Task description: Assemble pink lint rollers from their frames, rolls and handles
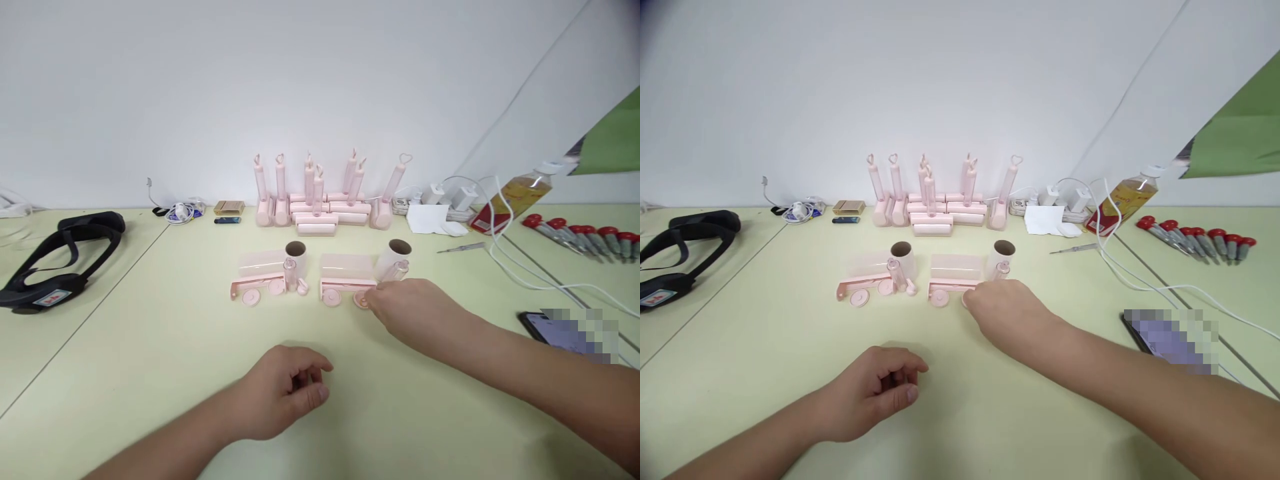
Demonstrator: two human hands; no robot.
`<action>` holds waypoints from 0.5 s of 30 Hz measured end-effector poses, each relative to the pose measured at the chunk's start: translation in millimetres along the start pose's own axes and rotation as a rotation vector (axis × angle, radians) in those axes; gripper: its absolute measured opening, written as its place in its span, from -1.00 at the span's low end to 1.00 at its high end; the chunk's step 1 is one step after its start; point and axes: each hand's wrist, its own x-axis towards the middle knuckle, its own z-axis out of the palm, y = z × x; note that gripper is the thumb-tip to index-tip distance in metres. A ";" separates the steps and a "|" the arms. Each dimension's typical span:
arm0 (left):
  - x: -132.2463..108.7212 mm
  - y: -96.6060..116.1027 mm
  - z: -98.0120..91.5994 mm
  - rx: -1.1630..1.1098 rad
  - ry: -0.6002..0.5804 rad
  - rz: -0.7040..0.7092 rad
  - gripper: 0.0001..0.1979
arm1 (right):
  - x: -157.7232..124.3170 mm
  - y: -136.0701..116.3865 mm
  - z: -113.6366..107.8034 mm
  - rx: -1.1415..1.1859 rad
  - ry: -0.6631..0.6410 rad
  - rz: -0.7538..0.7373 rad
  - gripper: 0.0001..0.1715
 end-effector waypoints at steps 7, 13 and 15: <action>0.0 -2.5 1.0 0.001 0.008 0.027 -0.75 | 24.5 -14.2 10.1 -0.028 -0.117 0.097 -0.65; -0.1 -3.1 0.3 0.017 0.010 0.024 -0.75 | 30.2 -14.6 13.3 -0.036 -0.121 0.085 -0.64; -0.4 -2.8 0.2 0.021 0.011 0.026 -0.74 | 31.3 -10.8 12.3 -0.055 -0.105 0.046 -0.66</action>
